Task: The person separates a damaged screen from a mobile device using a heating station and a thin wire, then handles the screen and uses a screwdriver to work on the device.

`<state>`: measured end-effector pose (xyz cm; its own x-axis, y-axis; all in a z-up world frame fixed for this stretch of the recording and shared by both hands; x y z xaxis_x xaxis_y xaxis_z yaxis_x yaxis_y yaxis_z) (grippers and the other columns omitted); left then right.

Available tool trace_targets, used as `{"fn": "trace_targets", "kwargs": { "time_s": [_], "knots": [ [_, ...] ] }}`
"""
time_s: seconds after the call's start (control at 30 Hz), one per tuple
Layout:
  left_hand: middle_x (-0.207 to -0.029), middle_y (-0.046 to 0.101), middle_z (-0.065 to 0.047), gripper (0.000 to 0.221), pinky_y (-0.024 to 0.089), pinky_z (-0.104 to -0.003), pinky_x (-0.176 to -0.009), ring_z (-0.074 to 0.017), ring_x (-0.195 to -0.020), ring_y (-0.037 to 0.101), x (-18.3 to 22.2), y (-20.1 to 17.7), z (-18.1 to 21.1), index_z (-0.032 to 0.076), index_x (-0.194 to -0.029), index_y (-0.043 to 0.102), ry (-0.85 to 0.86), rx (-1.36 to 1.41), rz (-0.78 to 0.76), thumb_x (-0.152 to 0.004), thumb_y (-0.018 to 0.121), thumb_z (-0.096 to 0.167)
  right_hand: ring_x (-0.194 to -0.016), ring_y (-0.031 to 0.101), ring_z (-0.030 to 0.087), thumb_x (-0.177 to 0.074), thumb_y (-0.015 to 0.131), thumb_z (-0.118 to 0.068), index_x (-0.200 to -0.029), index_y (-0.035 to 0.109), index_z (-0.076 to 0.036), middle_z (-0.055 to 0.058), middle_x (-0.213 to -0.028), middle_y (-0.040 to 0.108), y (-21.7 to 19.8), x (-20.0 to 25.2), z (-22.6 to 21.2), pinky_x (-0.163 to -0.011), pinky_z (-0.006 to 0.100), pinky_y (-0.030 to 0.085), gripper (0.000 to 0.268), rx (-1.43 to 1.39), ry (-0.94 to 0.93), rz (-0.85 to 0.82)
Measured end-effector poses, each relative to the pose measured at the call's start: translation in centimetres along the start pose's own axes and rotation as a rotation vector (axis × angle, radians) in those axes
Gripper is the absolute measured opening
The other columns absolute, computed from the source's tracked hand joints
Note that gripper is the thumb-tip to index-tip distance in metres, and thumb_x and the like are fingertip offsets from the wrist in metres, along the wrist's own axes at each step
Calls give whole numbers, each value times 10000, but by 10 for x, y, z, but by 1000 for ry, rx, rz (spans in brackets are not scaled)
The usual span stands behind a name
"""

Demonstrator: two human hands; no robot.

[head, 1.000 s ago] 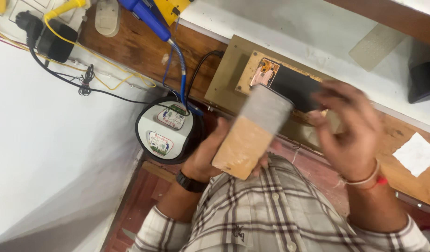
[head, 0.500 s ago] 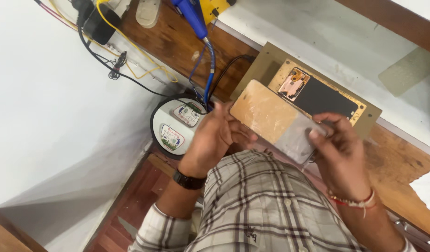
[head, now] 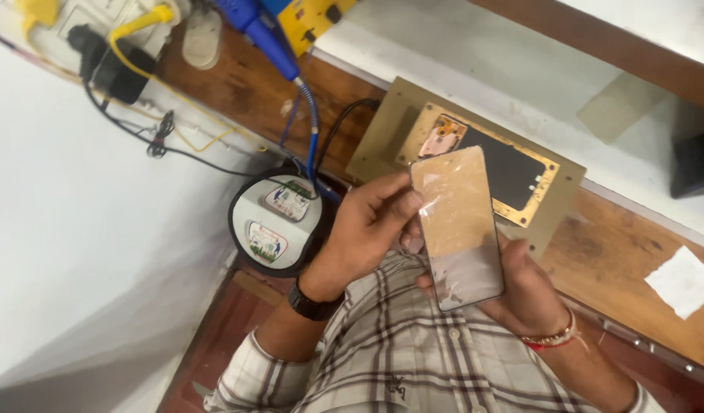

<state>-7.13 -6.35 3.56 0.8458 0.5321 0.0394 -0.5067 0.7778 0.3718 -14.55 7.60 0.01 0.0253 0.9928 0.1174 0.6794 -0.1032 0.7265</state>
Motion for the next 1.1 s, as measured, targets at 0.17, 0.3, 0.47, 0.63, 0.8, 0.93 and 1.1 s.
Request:
{"fn": "trace_targets", "kwargs": {
  "time_s": [0.17, 0.3, 0.47, 0.63, 0.8, 0.93, 1.1],
  "knots": [
    [-838, 607, 10, 257, 525, -219, -635, -52, -713, 561, -4, 18, 4, -24, -1248, 647, -4, -17, -92, -1106, 564, 174, -1143, 664, 434, -1018, 351, -666, -1551, 317, 47, 265, -1418, 548, 23, -5, -9, -955, 551, 582, 891, -230, 39, -20],
    [-910, 613, -8, 244, 503, -215, -666, -62, -751, 569, -9, 24, 11, -30, -1246, 651, 51, -85, -116, -1115, 574, 161, -1092, 685, 457, -1075, 296, -635, -1581, 326, 19, 305, -1384, 572, 23, -2, -15, -895, 565, 595, 828, -252, -7, 1],
    [-951, 613, -16, 250, 518, -222, -682, -66, -785, 595, -12, 24, 14, -32, -1240, 656, 79, -159, -92, -1084, 611, 158, -1099, 689, 451, -1099, 289, -610, -1595, 324, -6, 320, -1393, 573, 21, 0, -13, -912, 556, 590, 782, -353, -16, -19],
    [-989, 602, -29, 235, 514, -238, -683, -73, -791, 603, -11, 26, 20, -37, -1197, 664, 107, -194, -103, -1074, 632, 161, -1138, 674, 448, -1088, 301, -548, -1575, 325, -2, 302, -1408, 563, 15, 3, -13, -874, 583, 596, 732, -374, -33, 50],
    [-1020, 584, -35, 222, 505, -242, -703, -78, -811, 587, -11, 33, 25, -45, -1198, 644, 170, -125, -148, -1100, 634, 153, -1187, 651, 463, -1137, 319, -567, -1602, 338, 10, 354, -1425, 542, 27, 6, -17, -930, 579, 573, 741, -394, -40, -24],
    [-977, 624, -35, 250, 510, -229, -677, -73, -778, 595, -13, 32, 19, -50, -1239, 631, 134, -90, -115, -1083, 633, 146, -1240, 618, 450, -1078, 341, -561, -1551, 348, 8, 277, -1478, 493, 26, 6, -18, -886, 579, 578, 740, -396, -49, 42],
    [-879, 663, -16, 331, 502, -214, -639, -60, -729, 578, -14, 28, 3, -50, -1301, 647, 3, -56, -51, -1075, 621, 191, -1238, 618, 443, -1118, 379, -544, -1602, 349, -1, 280, -1470, 509, 33, 5, -23, -895, 558, 580, 728, -444, -81, 12]
  ]
}}
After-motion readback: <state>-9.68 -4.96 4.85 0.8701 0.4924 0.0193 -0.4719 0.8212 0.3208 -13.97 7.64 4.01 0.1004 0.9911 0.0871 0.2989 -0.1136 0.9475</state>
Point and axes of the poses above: each hand's wrist, its own x-axis away from the middle knuckle, its own y-axis out of the palm, z = x × y, the point moved 10 cm from there along -x, towards the middle knuckle
